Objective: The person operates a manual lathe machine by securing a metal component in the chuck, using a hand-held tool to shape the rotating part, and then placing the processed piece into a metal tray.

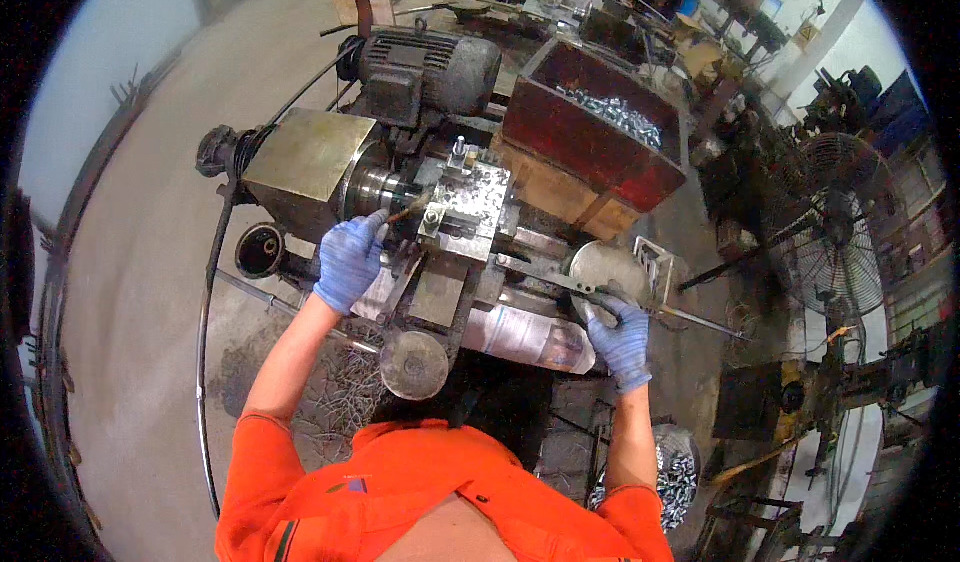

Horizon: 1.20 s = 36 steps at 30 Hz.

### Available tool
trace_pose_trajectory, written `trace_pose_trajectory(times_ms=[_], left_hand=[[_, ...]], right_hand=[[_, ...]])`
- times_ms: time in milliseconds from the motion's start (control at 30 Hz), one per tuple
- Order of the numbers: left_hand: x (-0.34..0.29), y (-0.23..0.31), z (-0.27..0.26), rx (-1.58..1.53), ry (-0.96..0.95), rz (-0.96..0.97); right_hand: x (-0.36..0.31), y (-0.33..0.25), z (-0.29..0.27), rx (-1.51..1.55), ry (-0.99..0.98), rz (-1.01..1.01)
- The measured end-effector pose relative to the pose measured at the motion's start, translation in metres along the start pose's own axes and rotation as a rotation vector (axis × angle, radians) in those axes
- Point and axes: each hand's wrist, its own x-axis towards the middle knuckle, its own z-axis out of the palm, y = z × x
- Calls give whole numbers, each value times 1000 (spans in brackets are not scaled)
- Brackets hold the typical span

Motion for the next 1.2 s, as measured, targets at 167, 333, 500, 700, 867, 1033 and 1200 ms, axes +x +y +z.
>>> trace_pose_trajectory(times_ms=[167, 333, 500, 700, 867, 1033, 1200], left_hand=[[-10, -6, -7, 93, -176, 32], [-2, 0, -39, 71, 8, 57], [25, -18, -77, 188, 261, 66], [29, -59, -84, 357, 264, -46], [13, -71, -81, 397, 67, -136], [4, -69, -93, 276, -46, -195], [-2, -38, -104, -195, 128, -435]], right_hand=[[-11, 15, 2, 33, -19, 69], [-17, 14, 0, 83, 8, 85], [-28, 24, -11, 37, 68, 88], [-55, 44, -33, 0, 184, 121], [-80, 82, -43, -100, 248, 156], [-101, 94, -50, -58, 292, 265], [-131, 86, -88, -134, 328, 298]])
